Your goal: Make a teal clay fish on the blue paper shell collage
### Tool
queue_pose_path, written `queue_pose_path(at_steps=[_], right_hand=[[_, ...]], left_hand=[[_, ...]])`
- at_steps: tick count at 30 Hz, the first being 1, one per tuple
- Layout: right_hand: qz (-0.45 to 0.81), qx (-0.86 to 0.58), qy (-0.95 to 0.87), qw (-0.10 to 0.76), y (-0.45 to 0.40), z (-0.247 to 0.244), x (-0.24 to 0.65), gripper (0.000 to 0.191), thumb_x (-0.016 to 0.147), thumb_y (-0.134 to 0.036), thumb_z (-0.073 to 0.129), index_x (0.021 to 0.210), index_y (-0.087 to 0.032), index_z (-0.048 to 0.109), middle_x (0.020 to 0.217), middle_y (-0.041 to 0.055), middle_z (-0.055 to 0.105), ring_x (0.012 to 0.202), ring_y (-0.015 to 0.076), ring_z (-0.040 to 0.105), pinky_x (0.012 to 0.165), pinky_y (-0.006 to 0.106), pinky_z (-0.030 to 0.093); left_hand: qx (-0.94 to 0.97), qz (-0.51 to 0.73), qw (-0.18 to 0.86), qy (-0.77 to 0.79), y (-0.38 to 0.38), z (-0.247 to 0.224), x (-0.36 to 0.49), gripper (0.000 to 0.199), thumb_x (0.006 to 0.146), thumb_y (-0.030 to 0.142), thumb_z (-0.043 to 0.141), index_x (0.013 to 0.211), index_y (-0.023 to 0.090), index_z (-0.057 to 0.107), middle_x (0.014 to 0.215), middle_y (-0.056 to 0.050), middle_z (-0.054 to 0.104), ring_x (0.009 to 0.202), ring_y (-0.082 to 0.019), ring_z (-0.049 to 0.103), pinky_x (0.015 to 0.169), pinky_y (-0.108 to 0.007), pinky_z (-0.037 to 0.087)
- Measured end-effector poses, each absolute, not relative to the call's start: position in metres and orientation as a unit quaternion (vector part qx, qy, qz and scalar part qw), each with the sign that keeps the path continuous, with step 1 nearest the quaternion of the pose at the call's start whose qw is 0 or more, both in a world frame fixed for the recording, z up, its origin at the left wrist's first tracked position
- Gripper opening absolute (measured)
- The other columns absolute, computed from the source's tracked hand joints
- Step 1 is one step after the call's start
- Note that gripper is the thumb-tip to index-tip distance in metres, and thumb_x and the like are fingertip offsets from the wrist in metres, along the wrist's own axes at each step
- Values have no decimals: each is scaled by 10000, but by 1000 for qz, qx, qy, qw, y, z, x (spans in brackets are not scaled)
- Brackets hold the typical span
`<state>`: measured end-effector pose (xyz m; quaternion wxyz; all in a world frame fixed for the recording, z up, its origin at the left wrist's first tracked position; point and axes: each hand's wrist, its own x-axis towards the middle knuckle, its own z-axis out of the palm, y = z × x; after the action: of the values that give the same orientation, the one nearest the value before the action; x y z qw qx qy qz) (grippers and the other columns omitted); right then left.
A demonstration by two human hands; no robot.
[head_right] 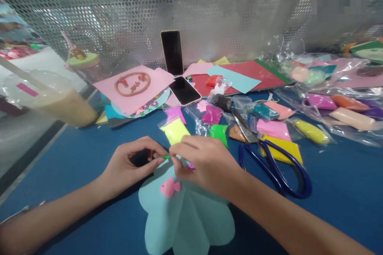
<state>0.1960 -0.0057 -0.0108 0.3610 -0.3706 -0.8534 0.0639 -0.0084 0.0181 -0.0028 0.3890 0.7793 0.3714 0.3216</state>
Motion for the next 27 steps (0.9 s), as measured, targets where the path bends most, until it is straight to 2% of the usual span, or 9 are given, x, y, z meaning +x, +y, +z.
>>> queue_pose_path(at_steps=[5, 9, 14, 19, 23, 27], right_hand=[[89, -381, -841, 374, -6, -10, 198, 93, 806, -118, 533, 836, -187, 589, 655, -25, 558, 591, 89, 491, 565, 211, 382], [139, -400, -821, 383, -5, -8, 198, 85, 787, -122, 539, 806, -189, 588, 604, -41, 496, 538, 81, 453, 529, 203, 379], [255, -461, -762, 377, -5, 0, 198, 89, 747, -119, 558, 766, -189, 608, 573, -44, 540, 501, 80, 484, 496, 188, 410], [307, -498, -721, 372, -5, 2, 200, 117, 723, -104, 561, 750, -196, 628, 549, -47, 552, 500, 88, 500, 481, 189, 417], [343, -496, -701, 379, -4, 2, 201, 23, 740, -182, 619, 760, -187, 629, 546, -48, 528, 497, 85, 491, 466, 186, 415], [349, -494, -695, 389, -2, 2, 204, 55, 778, -196, 599, 734, -179, 628, 533, -44, 513, 496, 84, 491, 454, 182, 414]], left_hand=[[776, 330, 384, 377, 19, -4, -8, 70, 770, 185, 647, 820, 164, 692, 708, -21, 621, 614, -112, 521, 567, -238, 432], [773, 334, 382, 381, 20, -4, -8, 63, 772, 173, 638, 807, 171, 690, 691, -15, 618, 611, -110, 518, 560, -234, 423], [766, 330, 388, 392, 20, -2, -7, 75, 768, 157, 631, 810, 174, 691, 702, -18, 625, 613, -113, 522, 564, -236, 428], [759, 331, 395, 398, 20, -2, -8, 71, 770, 170, 635, 810, 173, 693, 710, -24, 629, 615, -115, 524, 568, -238, 434], [754, 334, 397, 403, 21, -3, -9, 71, 773, 172, 630, 813, 168, 689, 710, -25, 623, 607, -112, 521, 566, -238, 437], [750, 337, 403, 401, 22, -4, -9, 63, 774, 177, 631, 807, 162, 683, 729, -32, 635, 608, -112, 527, 564, -238, 443]])
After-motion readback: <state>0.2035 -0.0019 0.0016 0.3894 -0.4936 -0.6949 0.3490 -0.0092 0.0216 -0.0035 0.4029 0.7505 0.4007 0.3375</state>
